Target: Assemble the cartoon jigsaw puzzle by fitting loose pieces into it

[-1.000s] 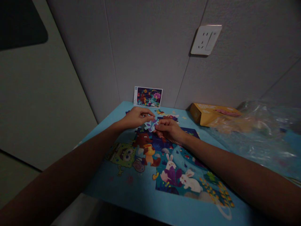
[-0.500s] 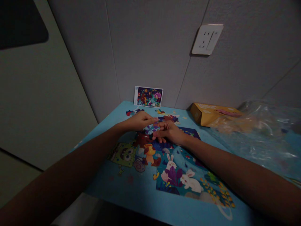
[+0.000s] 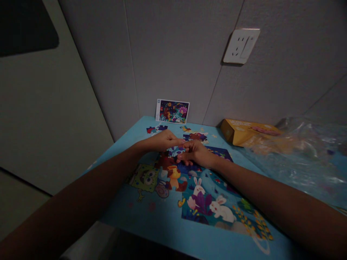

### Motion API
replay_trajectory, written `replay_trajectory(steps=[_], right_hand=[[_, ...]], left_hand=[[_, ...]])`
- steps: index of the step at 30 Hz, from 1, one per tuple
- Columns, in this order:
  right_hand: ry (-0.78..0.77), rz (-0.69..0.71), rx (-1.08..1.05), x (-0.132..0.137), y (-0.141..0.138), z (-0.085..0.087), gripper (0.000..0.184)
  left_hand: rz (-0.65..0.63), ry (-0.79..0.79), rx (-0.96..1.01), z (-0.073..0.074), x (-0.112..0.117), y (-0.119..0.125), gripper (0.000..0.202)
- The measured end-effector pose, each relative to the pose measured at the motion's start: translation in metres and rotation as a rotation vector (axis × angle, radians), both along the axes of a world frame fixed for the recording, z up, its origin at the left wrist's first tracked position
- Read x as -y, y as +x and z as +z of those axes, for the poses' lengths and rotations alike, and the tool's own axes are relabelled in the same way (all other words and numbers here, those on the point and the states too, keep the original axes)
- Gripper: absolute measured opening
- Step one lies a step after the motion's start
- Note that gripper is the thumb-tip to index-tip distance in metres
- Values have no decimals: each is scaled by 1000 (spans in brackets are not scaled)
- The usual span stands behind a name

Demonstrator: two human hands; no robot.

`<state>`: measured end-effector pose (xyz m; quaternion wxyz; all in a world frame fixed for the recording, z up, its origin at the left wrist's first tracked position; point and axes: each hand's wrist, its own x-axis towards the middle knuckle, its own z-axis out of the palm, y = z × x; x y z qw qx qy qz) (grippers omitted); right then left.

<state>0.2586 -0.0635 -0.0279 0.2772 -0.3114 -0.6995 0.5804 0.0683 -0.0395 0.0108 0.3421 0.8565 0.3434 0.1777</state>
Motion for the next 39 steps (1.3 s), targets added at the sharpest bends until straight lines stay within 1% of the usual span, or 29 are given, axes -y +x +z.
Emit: replay_trajectory(steps=[6,14,19,24,28,39], right_hand=[[69,14,57,-5,4,-9,34],[69,45,109,4,1,4,36],[83,38,127,4,2,3,37],[78,70,105,6,0,6,37],[58,73,95,7,-1,7,36],[22,71,28,6,-3,3,39]], left_hand=[[-41,-26,23,-4,-4,-2,53],[-45,-156,58,-6,-4,-4,58],[-54,-201,52,-4,-3,-6,59],[-52,-229,19,-2,-2,-6,61],[-56,-259,32,-1,0,-6,62],[-53,-353,68,-2,-1,-3,57]])
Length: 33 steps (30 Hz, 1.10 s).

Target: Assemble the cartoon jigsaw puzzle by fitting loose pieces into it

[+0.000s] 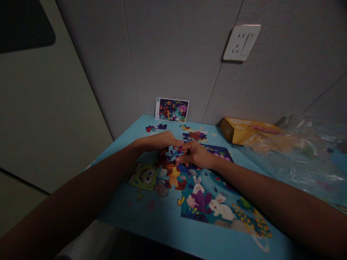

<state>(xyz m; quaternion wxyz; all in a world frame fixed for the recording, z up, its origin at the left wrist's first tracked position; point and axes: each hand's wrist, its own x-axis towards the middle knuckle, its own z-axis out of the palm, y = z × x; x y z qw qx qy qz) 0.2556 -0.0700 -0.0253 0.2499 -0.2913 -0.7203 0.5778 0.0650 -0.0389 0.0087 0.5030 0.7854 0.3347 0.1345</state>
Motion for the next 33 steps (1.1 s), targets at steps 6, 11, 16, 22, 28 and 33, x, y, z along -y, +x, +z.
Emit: replay_trajectory(steps=[6,11,16,22,28,33], right_hand=[[-8,3,-13,1,-1,0,38],[-10,16,-24,0,0,-1,35],[16,-12,2,-1,4,-1,34],[16,-17,14,-1,4,0,35],[23,-17,17,-2,5,-1,37],[31,-9,42,-3,6,-2,37]], left_hand=[[-16,-41,14,1,1,1,58],[-41,-79,34,0,0,-1,57],[20,-141,149,6,-2,-8,46],[6,-228,217,12,0,-8,18],[-7,-220,208,7,-1,-9,20],[-20,-213,209,6,-2,-8,21]])
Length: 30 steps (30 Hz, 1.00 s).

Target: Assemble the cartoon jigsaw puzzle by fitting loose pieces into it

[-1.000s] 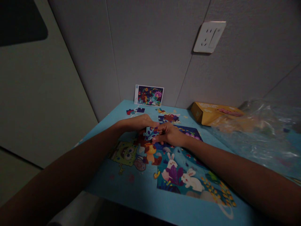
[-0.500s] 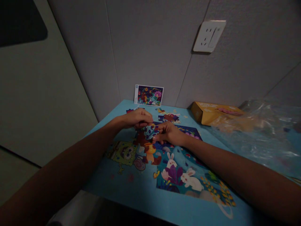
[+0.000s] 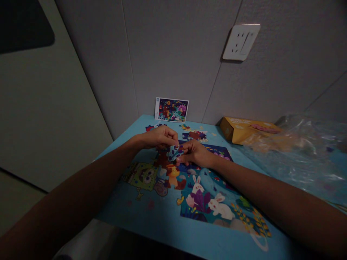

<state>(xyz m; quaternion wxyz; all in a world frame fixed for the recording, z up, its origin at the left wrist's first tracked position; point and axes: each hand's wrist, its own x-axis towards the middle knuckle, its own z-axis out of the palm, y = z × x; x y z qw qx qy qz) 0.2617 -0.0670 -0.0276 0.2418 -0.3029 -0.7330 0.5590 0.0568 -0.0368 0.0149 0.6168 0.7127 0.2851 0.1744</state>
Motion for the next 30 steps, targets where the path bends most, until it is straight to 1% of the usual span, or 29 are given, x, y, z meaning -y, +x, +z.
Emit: replay_trajectory(steps=[9,20,30], right_hand=[[-12,2,-13,2,-1,3,36],[-25,39,-11,1,-1,2,36],[-49,37,-24,5,-2,9,32]], left_hand=[[-30,-37,14,0,1,0,23],[-35,-19,8,-1,0,0,20],[-32,-22,-14,-3,-1,1,19]])
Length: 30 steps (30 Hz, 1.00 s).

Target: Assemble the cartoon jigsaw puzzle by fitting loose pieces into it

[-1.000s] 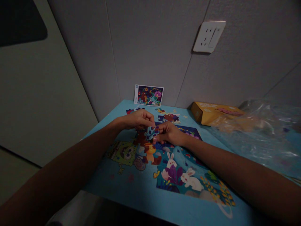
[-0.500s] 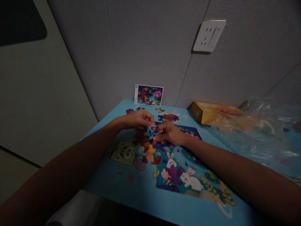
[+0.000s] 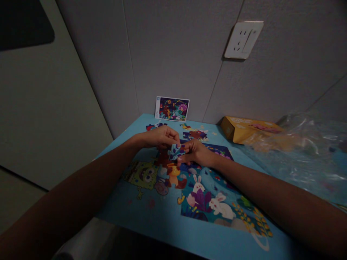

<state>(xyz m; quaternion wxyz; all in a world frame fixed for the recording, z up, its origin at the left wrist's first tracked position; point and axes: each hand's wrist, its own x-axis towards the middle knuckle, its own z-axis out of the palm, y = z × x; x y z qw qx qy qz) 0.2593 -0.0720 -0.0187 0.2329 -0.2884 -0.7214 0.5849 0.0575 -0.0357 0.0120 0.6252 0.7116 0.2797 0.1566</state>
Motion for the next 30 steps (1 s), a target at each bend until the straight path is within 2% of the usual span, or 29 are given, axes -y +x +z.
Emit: replay_trajectory(steps=[17,21,23,26,28,29,30], right_hand=[[-2,19,0,1,0,0,33],[26,-99,-54,1,0,-3,34],[73,-224,-118,0,0,-5,35],[100,-420,-202,-2,-3,-10,40],[79,-530,-224,-5,-4,-12,41],[68,-577,-219,-8,-4,-12,41],[64,-623,-195,-10,-2,-13,39]], left_hand=[[-6,16,-59,1,0,-2,19],[62,69,-77,3,-3,-3,16],[233,118,-36,3,-11,-8,14],[715,278,-8,0,-29,-23,13],[1053,463,-194,-5,-41,-36,12],[1165,557,-342,-8,-45,-42,11],[1207,620,-488,-10,-48,-48,14]])
